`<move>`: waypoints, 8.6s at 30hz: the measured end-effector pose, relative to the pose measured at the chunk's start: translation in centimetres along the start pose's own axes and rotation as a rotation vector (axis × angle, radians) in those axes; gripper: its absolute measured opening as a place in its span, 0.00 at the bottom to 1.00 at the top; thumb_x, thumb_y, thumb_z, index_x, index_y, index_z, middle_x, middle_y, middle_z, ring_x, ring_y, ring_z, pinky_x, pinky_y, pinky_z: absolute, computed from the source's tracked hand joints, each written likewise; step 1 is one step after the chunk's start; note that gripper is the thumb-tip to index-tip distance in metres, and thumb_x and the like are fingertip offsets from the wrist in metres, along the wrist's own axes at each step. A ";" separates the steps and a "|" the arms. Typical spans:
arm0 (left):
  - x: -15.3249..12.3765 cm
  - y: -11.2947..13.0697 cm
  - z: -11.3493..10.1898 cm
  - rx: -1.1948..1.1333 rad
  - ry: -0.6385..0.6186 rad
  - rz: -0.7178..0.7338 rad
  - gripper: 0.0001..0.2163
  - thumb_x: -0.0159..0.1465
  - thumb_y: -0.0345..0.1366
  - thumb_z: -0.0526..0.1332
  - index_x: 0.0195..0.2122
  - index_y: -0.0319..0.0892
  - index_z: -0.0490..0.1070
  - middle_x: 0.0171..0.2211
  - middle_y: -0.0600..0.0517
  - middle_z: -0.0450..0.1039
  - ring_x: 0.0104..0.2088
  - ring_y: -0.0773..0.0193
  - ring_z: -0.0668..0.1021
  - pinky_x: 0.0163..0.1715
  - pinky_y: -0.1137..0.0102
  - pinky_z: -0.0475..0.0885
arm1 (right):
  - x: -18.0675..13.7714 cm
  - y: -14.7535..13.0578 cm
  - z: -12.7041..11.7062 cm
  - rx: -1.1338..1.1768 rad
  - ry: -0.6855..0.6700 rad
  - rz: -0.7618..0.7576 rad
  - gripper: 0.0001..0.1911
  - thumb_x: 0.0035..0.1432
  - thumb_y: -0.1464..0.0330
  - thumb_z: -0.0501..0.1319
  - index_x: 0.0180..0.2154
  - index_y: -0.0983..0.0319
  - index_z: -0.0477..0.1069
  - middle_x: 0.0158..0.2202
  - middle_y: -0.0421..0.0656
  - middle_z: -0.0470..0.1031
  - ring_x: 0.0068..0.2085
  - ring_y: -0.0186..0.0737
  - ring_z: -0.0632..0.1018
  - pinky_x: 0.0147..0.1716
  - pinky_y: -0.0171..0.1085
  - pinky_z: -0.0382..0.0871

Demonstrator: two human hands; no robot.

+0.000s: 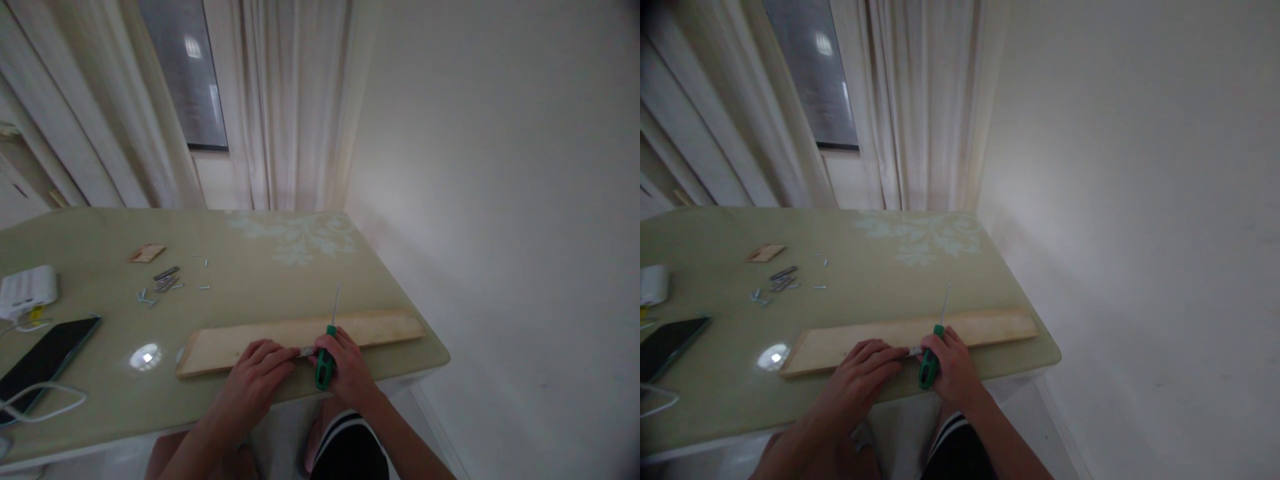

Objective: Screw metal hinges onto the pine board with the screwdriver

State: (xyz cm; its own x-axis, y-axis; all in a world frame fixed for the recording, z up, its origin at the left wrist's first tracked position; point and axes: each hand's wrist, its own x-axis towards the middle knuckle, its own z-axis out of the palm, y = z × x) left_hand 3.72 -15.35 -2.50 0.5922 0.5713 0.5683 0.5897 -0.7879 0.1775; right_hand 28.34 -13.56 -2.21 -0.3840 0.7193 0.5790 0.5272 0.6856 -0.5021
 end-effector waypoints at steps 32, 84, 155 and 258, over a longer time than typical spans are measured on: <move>-0.3 -0.2 0.7 0.021 -0.033 -0.048 0.12 0.69 0.24 0.59 0.45 0.47 0.78 0.55 0.53 0.81 0.50 0.59 0.76 0.56 0.60 0.66 | 6.1 -2.8 -4.6 0.443 0.158 0.286 0.20 0.68 0.54 0.61 0.29 0.58 0.64 0.21 0.34 0.60 0.24 0.33 0.62 0.24 0.34 0.60; 4.7 -0.8 -0.7 -0.594 -0.127 -0.590 0.10 0.66 0.41 0.61 0.40 0.42 0.78 0.30 0.52 0.79 0.26 0.64 0.73 0.29 0.71 0.63 | 9.0 -3.9 0.5 0.358 0.197 0.353 0.22 0.64 0.52 0.62 0.24 0.59 0.70 0.21 0.39 0.68 0.27 0.37 0.70 0.26 0.34 0.63; 3.5 -0.2 0.5 -0.277 -0.104 -0.576 0.08 0.68 0.42 0.61 0.40 0.47 0.78 0.30 0.53 0.75 0.32 0.62 0.75 0.35 0.69 0.64 | 15.1 -8.6 -10.1 -0.218 -0.406 -0.290 0.13 0.71 0.61 0.63 0.51 0.60 0.78 0.46 0.45 0.81 0.43 0.38 0.79 0.44 0.36 0.68; 3.7 -0.1 0.9 -0.161 -0.083 -0.415 0.15 0.75 0.44 0.56 0.35 0.50 0.79 0.41 0.53 0.79 0.39 0.62 0.80 0.40 0.68 0.68 | 20.0 -12.6 -12.4 -0.721 -1.040 -0.568 0.14 0.67 0.63 0.66 0.53 0.57 0.73 0.50 0.48 0.82 0.46 0.49 0.83 0.32 0.37 0.65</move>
State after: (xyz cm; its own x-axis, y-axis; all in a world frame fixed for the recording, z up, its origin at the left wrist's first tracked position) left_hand 6.33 -12.99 -1.16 0.3698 0.8574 0.3578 0.6972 -0.5106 0.5031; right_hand 23.38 -9.20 23.65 -0.8898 0.3351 -0.3099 0.2588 0.9296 0.2623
